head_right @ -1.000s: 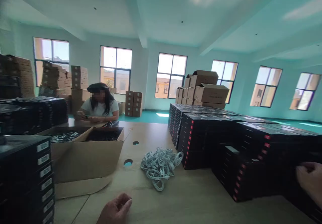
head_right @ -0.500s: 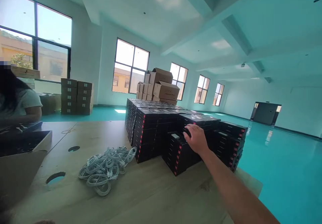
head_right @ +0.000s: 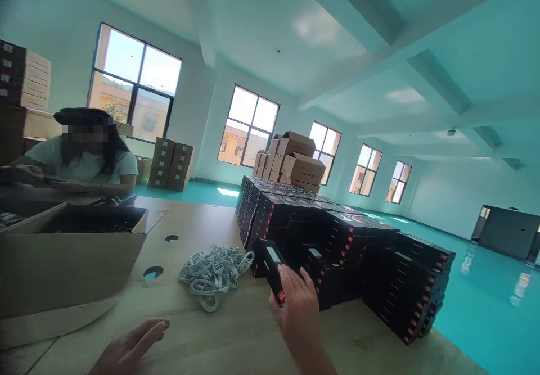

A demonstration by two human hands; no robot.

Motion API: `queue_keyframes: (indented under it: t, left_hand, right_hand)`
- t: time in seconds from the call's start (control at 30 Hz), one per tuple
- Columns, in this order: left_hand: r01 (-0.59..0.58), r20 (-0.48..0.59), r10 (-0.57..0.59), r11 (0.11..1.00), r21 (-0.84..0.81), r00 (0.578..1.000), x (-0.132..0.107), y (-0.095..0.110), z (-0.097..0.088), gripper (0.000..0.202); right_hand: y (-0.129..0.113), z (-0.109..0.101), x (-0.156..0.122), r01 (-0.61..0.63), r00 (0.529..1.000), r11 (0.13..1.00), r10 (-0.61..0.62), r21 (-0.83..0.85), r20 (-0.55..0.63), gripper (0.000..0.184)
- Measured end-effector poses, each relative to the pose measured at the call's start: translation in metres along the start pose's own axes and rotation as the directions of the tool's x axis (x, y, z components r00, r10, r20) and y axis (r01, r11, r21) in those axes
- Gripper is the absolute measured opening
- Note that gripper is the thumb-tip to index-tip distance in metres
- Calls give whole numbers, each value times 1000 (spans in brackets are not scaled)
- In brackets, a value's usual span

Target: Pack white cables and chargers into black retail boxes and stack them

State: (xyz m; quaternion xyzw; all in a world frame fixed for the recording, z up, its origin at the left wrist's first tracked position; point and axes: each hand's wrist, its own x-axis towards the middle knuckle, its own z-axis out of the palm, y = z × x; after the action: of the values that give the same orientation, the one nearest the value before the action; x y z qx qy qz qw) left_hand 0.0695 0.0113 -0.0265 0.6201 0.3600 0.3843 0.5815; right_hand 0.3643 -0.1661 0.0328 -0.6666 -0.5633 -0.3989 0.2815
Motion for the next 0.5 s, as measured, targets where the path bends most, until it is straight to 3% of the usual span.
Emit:
queue_keyframes:
  t: [0.03, 0.1, 0.17, 0.23, 0.33, 0.37, 0.43, 0.5]
  left_hand:
    - [8, 20, -4, 987, -163, 1000, -7, 5, 5, 67]
    - [52, 76, -18, 877, -477, 997, -19, 12, 13, 86]
    - [27, 36, -5, 763, -645, 999, -26, 17, 15, 80]
    - [-22, -84, -48, 731, -682, 995, -28, 20, 8, 69]
    - [-47, -165, -77, 766, -641, 983, -27, 22, -10, 63]
    - [-44, -146, -61, 782, -621, 987, -27, 22, -15, 62]
    - [-43, -107, -20, 831, -555, 994, -25, 22, -19, 60]
    - [-110, -161, 42, 889, -444, 986, -24, 19, -15, 59]
  right_hand:
    - [-31, 8, -3, 48, 999, 996, -49, 80, 3, 58]
    - [-91, 26, -10, 136, 989, 958, -146, 253, 24, 67]
    - [-138, 43, -17, 228, 960, 868, -275, 441, 44, 71]
    - [-168, 58, -20, 224, 951, 771, -306, 597, 38, 74]
    - [-180, 76, -18, -85, 986, 619, -60, 781, 154, 72]
    - [-180, 80, -17, -220, 967, 509, 0, 832, 255, 66]
    - [-180, 85, -17, -430, 892, 227, -41, 874, 449, 57]
    - [-183, 87, -23, -532, 841, 59, -78, 845, 535, 55]
